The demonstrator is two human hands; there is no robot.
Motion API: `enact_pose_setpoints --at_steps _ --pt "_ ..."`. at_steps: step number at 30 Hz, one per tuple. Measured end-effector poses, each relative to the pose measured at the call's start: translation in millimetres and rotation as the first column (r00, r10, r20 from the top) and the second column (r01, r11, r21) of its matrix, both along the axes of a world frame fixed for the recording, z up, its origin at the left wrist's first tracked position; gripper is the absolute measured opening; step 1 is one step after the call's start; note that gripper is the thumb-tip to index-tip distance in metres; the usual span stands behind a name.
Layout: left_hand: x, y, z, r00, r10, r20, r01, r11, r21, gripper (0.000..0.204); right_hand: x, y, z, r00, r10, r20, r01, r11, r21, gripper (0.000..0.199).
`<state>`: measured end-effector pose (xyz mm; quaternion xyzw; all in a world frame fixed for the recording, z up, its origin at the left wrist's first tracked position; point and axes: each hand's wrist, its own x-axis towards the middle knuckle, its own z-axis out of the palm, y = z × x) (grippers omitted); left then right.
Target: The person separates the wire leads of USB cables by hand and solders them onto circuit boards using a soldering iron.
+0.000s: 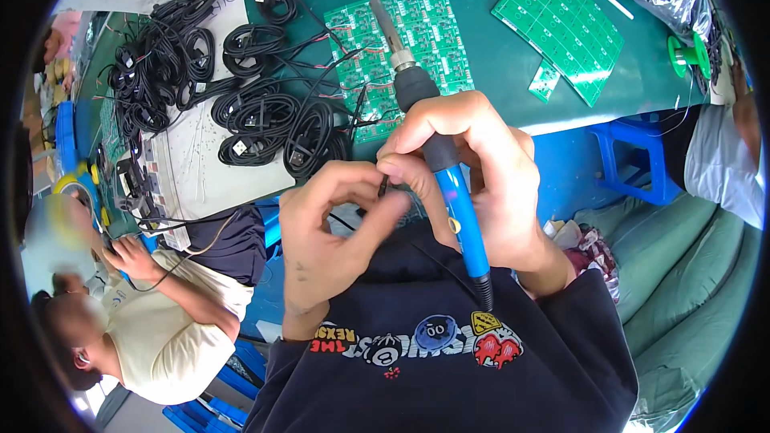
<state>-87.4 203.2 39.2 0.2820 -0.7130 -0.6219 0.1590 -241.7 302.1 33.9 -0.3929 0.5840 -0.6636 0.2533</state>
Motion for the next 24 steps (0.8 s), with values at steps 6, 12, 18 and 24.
enact_pose_setpoints --at_steps 6,12,18,24 --pt "-11.1 6.4 -0.9 0.975 0.196 -0.108 -0.162 0.951 0.264 0.011 -1.1 0.6 1.3 0.984 -0.049 0.169 0.054 0.998 -0.026 0.034" --pt "-13.6 9.1 -6.9 0.978 0.148 -0.148 -0.099 0.95 0.295 0.008 -0.8 -2.2 -11.0 0.999 -0.051 -0.015 0.049 0.994 -0.099 0.035" --pt "-19.9 17.3 -10.6 0.944 0.245 -0.218 -0.166 0.931 0.326 0.007 1.7 -2.3 -17.5 0.995 -0.095 -0.023 0.092 0.99 -0.107 0.035" --pt "-25.8 23.3 -12.3 0.94 0.276 -0.201 -0.226 0.944 0.239 0.009 4.8 -1.5 -19.4 0.98 -0.147 -0.135 0.137 0.987 -0.082 0.032"
